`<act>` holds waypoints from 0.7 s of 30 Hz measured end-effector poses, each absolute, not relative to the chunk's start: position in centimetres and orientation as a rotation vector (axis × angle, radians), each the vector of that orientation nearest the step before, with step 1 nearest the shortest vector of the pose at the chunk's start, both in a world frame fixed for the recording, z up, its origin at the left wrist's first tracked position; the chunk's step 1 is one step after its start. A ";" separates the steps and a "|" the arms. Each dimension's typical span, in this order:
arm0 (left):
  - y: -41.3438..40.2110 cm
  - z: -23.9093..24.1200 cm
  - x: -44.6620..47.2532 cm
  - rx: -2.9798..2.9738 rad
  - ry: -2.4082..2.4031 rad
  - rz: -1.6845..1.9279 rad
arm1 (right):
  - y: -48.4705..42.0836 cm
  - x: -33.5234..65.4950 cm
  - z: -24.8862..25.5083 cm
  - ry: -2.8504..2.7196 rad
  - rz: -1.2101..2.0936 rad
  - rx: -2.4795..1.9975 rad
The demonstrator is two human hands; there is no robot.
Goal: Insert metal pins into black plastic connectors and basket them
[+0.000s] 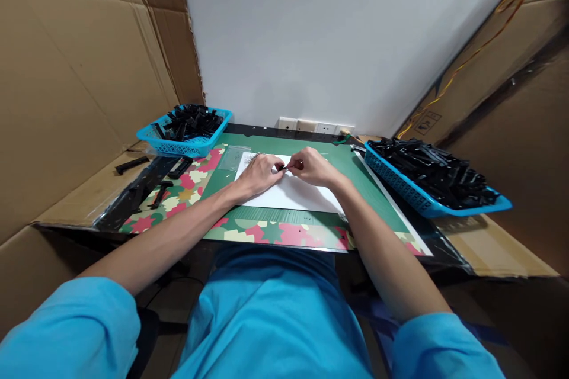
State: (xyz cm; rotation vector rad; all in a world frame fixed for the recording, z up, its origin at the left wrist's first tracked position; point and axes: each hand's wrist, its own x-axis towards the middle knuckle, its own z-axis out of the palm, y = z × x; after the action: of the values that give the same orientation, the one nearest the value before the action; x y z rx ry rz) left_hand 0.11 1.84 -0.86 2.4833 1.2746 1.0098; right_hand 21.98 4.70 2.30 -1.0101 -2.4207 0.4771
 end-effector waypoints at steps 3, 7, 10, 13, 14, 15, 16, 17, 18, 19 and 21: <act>2.0 -1.0 0.1 2.482 1.271 1.025 | 4.6 22.0 2.6 -2.422 0.463 -1.028; 2.1 -1.0 0.1 2.470 1.263 1.049 | 4.4 22.4 3.1 -2.399 0.487 -1.051; 2.1 -1.1 0.2 2.464 1.270 1.078 | 4.3 23.0 3.4 -2.373 0.548 -1.062; 2.1 -1.0 0.2 2.465 1.268 1.082 | 4.5 23.2 3.4 -2.328 0.568 -1.066; 2.0 -1.0 0.2 2.463 1.269 1.075 | 4.6 23.2 3.3 -2.317 0.551 -1.067; 2.0 -0.9 0.2 2.459 1.274 1.067 | 4.7 23.1 3.1 -2.311 0.527 -1.070; 2.0 -0.9 0.2 2.454 1.282 1.061 | 4.8 23.0 2.8 -2.311 0.502 -1.074; 1.9 -0.8 0.1 2.448 1.290 1.057 | 4.9 22.8 2.6 -2.313 0.480 -1.082; 1.9 -0.8 0.1 2.444 1.294 1.050 | 5.0 22.6 2.3 -2.315 0.466 -1.093; 1.8 -0.8 0.1 2.439 1.296 1.044 | 5.0 22.4 2.1 -2.317 0.458 -1.105; 1.8 -0.7 0.0 2.431 1.299 1.037 | 5.1 22.1 1.7 -2.326 0.454 -1.116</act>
State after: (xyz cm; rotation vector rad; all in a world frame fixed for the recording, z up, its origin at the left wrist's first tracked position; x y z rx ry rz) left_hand 0.03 1.77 -0.74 2.4311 1.2988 1.0372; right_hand 22.07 5.05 1.74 -1.1164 -2.3264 0.4540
